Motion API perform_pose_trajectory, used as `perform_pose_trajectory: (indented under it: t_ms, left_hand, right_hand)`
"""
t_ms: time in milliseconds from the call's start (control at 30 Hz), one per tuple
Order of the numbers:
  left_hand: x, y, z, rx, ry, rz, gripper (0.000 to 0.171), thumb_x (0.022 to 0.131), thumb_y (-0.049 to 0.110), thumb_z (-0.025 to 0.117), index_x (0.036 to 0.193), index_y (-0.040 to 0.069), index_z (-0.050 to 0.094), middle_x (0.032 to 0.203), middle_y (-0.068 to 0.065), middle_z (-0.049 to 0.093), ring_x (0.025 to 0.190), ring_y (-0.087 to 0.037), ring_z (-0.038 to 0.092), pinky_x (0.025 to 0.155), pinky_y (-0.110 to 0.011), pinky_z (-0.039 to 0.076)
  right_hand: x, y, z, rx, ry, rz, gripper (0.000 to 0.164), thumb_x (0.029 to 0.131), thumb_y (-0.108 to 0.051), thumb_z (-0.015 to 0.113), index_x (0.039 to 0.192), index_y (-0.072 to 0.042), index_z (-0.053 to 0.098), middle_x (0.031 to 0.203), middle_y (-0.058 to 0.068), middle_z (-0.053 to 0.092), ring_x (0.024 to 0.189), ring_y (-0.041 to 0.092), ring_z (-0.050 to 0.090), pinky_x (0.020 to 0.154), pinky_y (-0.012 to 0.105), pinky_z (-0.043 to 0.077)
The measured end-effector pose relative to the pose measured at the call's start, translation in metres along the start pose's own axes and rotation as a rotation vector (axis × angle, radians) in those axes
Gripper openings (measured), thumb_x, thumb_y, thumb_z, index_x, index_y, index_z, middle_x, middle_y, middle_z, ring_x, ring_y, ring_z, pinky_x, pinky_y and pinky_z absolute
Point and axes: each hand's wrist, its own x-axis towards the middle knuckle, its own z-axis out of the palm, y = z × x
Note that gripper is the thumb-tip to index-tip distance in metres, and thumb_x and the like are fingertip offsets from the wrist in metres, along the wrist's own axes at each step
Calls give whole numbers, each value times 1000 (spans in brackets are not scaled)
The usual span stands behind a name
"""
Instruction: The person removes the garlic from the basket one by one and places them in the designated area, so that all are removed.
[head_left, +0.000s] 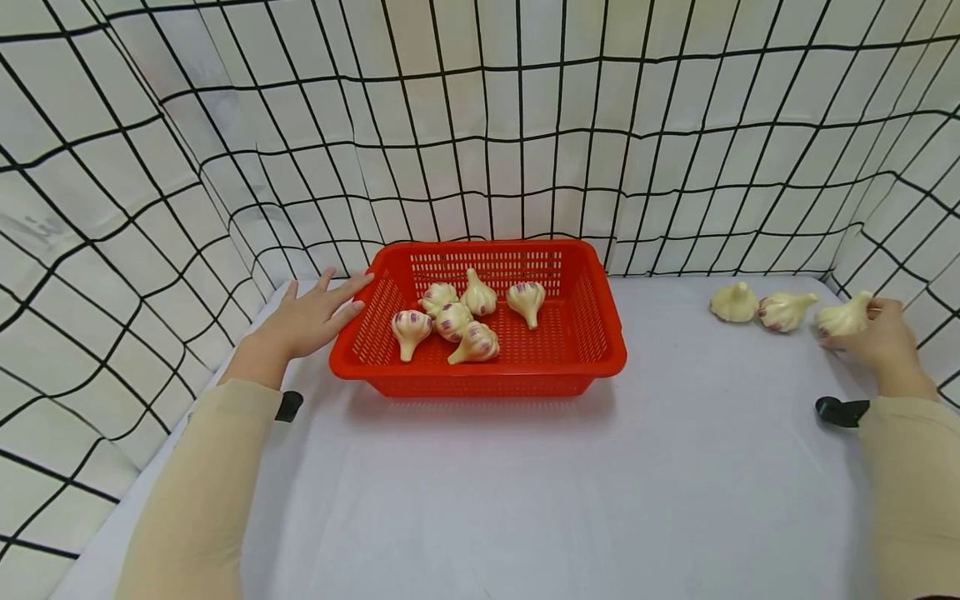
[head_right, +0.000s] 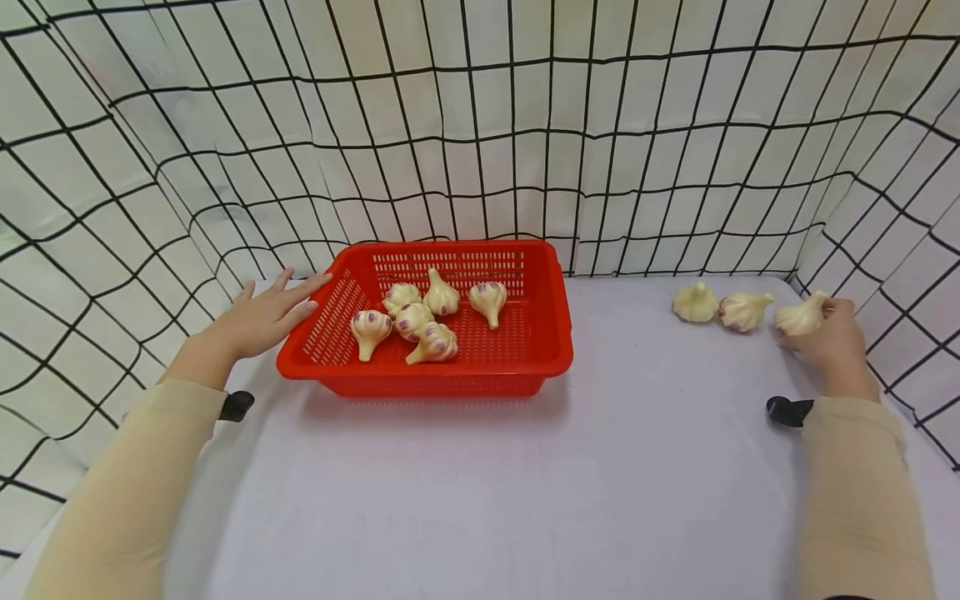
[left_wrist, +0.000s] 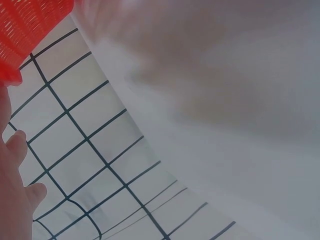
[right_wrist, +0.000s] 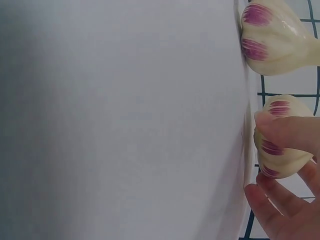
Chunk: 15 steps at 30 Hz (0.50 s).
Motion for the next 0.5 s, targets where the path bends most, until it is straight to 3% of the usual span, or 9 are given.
perform_pose_trajectory:
  t_ms: [200, 400, 500]
  left_hand:
    - [-1, 1, -1, 9, -2, -4, 69, 108, 59, 26, 166, 24, 19, 166, -21, 23, 154, -47, -1, 114, -72, -13]
    - [0, 0, 0, 9, 2, -6, 69, 107, 60, 26, 166, 24, 19, 166, -21, 23, 154, -47, -2, 113, -72, -14]
    - [0, 0, 1, 10, 5, -7, 69, 107, 60, 26, 166, 24, 19, 166, -21, 23, 154, -48, -1, 113, -72, -14]
  right_hand:
    - [5, -1, 1, -37, -21, -21, 95, 90, -7, 70, 155, 12, 4, 159, 40, 10, 140, 64, 19, 113, 70, 22]
    - [7, 2, 1, -79, -5, -88, 88, 88, -6, 70, 150, 15, 12, 145, 48, 24, 127, 64, 30, 102, 71, 31]
    - [9, 2, 1, -73, -25, -97, 90, 88, -7, 70, 151, 14, 10, 146, 49, 22, 128, 65, 28, 104, 71, 30]
